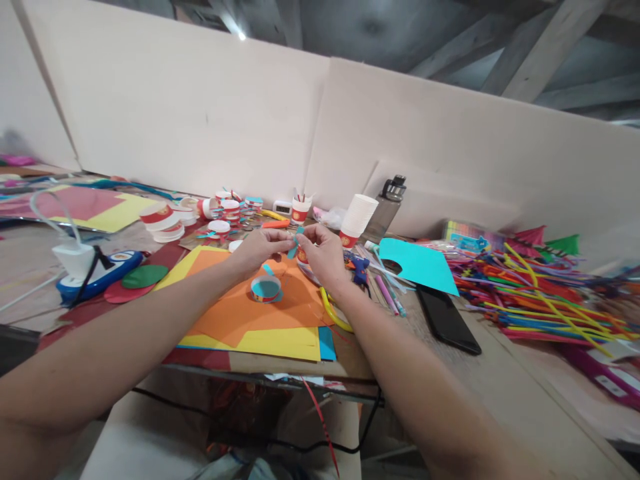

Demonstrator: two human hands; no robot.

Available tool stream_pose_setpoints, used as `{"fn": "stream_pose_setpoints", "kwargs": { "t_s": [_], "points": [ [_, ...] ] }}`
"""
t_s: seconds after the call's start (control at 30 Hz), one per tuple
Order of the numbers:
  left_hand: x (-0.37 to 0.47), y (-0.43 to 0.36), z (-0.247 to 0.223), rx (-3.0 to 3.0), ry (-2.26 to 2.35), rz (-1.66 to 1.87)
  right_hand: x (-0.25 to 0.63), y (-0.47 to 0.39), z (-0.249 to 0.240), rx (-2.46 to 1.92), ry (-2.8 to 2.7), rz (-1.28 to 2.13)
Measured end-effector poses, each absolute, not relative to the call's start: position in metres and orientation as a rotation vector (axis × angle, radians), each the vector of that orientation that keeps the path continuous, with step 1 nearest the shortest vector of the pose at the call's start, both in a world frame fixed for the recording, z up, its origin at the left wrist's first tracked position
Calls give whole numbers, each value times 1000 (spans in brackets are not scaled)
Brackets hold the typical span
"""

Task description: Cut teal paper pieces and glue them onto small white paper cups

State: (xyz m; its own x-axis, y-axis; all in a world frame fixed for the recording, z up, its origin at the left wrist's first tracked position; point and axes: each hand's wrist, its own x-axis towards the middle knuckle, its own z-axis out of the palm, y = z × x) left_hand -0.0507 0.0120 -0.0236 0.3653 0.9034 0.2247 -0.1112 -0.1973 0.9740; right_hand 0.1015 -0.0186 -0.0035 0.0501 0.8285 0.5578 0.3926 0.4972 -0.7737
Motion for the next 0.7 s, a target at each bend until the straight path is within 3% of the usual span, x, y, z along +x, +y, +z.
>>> {"fn": "stream_pose_setpoints", "kwargs": {
  "t_s": [0.2,0.7],
  "points": [
    [-51,13,-24,1414,745,1076,100,-20,-4,-1135,-1579,392],
    [-53,14,-20,1359,838,972,106,-2,-18,-1113,-1556,633]
  ]
}}
